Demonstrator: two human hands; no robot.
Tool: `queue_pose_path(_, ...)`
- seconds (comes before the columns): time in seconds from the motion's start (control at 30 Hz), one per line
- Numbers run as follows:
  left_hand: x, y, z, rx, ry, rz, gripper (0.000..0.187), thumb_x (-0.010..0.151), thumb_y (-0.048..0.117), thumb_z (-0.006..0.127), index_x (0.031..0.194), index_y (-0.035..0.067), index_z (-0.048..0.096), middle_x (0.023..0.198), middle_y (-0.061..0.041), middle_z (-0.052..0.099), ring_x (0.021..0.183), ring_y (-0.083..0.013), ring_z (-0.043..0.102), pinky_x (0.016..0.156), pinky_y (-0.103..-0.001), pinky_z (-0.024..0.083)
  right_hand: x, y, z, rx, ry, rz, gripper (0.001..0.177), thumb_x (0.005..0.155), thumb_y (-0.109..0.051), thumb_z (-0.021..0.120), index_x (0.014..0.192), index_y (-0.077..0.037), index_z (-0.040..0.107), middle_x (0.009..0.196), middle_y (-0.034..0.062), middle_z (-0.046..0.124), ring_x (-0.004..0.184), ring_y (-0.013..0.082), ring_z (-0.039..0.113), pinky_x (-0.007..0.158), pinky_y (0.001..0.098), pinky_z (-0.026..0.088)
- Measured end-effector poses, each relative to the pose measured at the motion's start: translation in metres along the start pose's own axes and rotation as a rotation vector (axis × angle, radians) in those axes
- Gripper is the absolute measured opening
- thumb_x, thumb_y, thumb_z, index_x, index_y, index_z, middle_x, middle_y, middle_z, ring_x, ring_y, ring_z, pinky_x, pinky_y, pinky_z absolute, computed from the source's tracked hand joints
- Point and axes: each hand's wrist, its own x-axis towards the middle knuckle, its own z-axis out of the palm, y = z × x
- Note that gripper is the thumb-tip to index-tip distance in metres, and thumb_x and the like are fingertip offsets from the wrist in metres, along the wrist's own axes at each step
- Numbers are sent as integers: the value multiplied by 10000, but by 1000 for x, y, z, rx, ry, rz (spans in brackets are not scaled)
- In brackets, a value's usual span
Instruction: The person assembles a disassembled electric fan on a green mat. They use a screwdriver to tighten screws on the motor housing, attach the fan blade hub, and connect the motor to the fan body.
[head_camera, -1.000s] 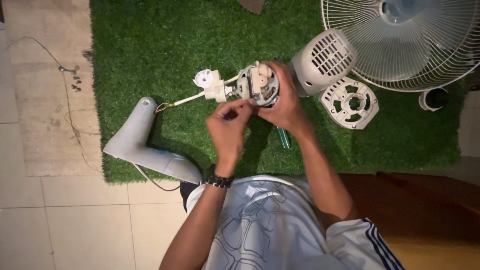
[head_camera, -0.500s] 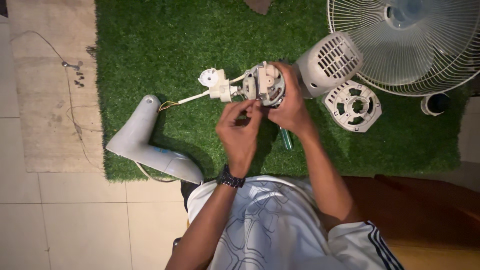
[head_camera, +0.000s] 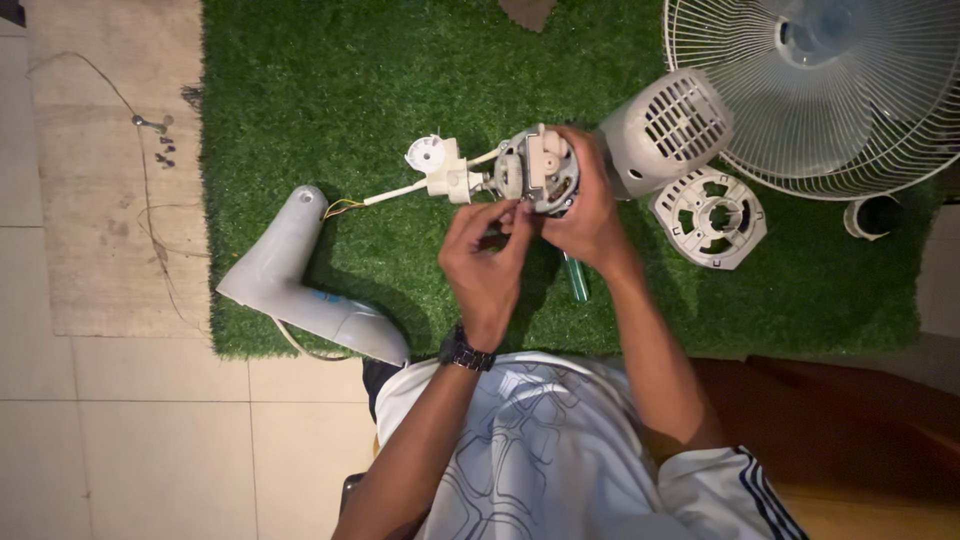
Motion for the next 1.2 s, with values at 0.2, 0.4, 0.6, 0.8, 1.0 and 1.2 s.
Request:
queue_pose_path(0.2, 2, 3, -2, 25, 11, 11, 175, 892, 70, 816, 1056, 26, 774, 942, -56, 705, 799, -108, 676, 710, -240, 566, 0, -2, -1, -72, 8, -11, 835, 824, -130, 905, 1485, 2, 412, 1398, 203, 504, 1323, 335, 549, 1146, 430, 466)
queue_pose_path(0.4, 0, 1, 0, 13, 0, 20, 180, 898, 73, 799, 1071, 27, 778, 944, -56, 702, 808, -112, 675, 714, -247, 567, 1, -2, -1, -105, 5, -17, 827, 822, -122, 898, 1488, -7, 421, 1399, 197, 498, 1329, 329, 551, 1144, 433, 481)
queue_pose_path(0.6, 2, -3, -2, 41, -10, 24, 117, 889, 91, 818, 992, 48, 781, 949, -54, 703, 790, -113, 677, 687, -252, 568, -1, 2, -1, -118, -8, -8, 899, 805, -179, 932, 1497, 9, 391, 1414, 210, 487, 1340, 341, 539, 1150, 451, 469)
queue_pose_path(0.8, -5, -10, 0, 30, 6, -25, 162, 899, 90, 792, 1052, 50, 754, 977, -49, 679, 830, -106, 677, 714, -243, 580, -2, 4, -1, -128, -9, -12, 886, 826, -181, 926, 1506, 8, 391, 1427, 210, 495, 1356, 350, 544, 1157, 464, 474)
queue_pose_path(1.0, -8, 9, -6, -145, 65, -7, 104, 1018, 39, 683, 1115, 74, 690, 1034, -37, 675, 887, -108, 631, 703, -225, 510, -1, 1, -2, -133, -21, -8, 1011, 718, -254, 995, 1488, 5, 393, 1377, 207, 474, 1317, 340, 540, 1141, 452, 483)
queue_pose_path(1.2, -35, 114, -45, -407, -733, 201, 80, 1072, 45, 631, 1142, 83, 632, 1104, -40, 726, 994, -126, 733, 745, -227, 574, 1, 2, 2, -109, 58, -87, 967, 700, -203, 1004, 1460, -13, 438, 1361, 183, 503, 1271, 313, 556, 1108, 434, 484)
